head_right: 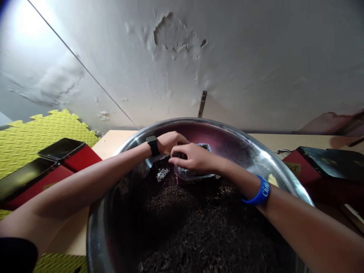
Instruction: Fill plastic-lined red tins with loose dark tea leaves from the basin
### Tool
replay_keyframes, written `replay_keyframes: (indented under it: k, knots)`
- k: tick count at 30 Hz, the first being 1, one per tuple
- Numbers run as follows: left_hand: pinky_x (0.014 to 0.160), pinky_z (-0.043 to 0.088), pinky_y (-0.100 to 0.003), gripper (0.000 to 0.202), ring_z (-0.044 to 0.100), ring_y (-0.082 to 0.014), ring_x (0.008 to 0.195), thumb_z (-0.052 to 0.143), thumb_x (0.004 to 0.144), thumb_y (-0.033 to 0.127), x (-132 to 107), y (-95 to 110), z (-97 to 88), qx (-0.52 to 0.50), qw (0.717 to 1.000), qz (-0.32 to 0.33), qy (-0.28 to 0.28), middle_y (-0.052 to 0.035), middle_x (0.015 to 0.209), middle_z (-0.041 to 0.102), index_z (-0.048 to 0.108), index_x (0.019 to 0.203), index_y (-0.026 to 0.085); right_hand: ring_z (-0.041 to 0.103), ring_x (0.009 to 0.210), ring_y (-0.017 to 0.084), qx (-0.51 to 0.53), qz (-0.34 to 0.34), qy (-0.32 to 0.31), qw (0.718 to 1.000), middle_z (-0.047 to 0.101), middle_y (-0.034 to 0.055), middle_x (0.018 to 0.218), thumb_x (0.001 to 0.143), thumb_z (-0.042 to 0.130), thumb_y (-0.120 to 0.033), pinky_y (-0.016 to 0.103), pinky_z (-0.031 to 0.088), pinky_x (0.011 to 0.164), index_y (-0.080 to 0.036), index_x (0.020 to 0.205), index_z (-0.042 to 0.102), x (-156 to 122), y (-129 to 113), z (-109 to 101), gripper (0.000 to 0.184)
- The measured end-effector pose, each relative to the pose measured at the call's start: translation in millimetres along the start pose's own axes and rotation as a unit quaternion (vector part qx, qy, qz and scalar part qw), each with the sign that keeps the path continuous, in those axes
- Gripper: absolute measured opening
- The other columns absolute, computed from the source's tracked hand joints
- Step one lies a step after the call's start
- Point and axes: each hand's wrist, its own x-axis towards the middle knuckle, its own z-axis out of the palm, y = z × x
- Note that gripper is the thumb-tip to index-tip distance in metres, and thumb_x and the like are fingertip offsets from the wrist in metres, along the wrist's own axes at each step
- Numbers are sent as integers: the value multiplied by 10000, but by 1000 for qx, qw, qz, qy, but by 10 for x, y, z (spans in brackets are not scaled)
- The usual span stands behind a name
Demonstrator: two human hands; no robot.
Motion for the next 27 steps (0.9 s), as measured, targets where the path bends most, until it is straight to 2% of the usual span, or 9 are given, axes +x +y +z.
replay_keyframes:
  k: [2,5,8,11,14,17,20,23,27]
  knots:
    - [670,409,-235,266,577,-157,779,534,752,213,7,-1,4,13,1000,-6,-1,-45,910,662,652,989,184,530,733,154,-74,54,32,995,616,61,862,834,415,-400,266,360,633,-158,924,587,-11,215,-20,310]
    - [695,402,-236,279,572,-150,802,475,798,239,17,-6,12,17,1000,-3,20,-39,948,656,637,1022,201,542,749,201,-177,94,3,980,627,90,859,781,474,-449,296,350,614,-162,876,628,-40,381,8,339]
    - [662,397,-231,255,566,-140,738,492,786,263,9,-6,0,29,999,-11,8,-41,881,666,657,966,190,542,796,207,-202,77,72,974,626,87,876,814,433,-413,304,353,647,-165,870,627,-55,218,31,320]
    - [647,394,-226,233,566,-138,719,521,766,271,-6,1,-17,23,1000,-17,-3,-41,848,669,671,922,186,536,788,168,-113,14,105,988,623,63,850,849,388,-364,284,362,684,-162,855,613,-58,-122,89,302]
    - [707,401,-226,293,573,-142,804,485,804,312,-8,2,-9,-4,1000,-13,15,-35,955,658,631,1042,222,545,733,143,17,-47,-64,997,626,41,827,832,425,-411,257,379,651,-173,902,620,-63,-299,287,315]
    - [733,404,-228,311,573,-143,827,499,804,325,3,-14,16,-10,1000,-19,15,-36,976,654,616,1074,222,555,792,180,17,-30,-208,978,615,77,911,743,533,-476,277,402,675,-158,970,618,-75,-175,618,400]
    - [736,408,-225,305,577,-131,819,490,812,333,12,-38,32,-4,1000,-11,15,-33,970,657,614,1074,237,521,928,219,-30,39,-200,979,548,121,1074,702,581,-454,313,403,764,-150,1091,565,-81,46,934,493]
    - [724,415,-222,302,582,-119,796,467,824,347,14,-52,31,7,1000,-6,19,-29,956,660,613,1072,256,471,1015,256,-34,52,-200,978,497,129,1146,617,630,-500,349,395,814,-159,1179,503,-66,129,1113,669]
    - [719,414,-222,299,579,-123,791,488,817,334,14,-40,19,6,1000,-17,14,-37,948,661,621,1064,231,545,801,206,9,51,-311,949,578,91,1015,599,604,-559,300,431,627,-171,1129,551,-41,23,1152,659]
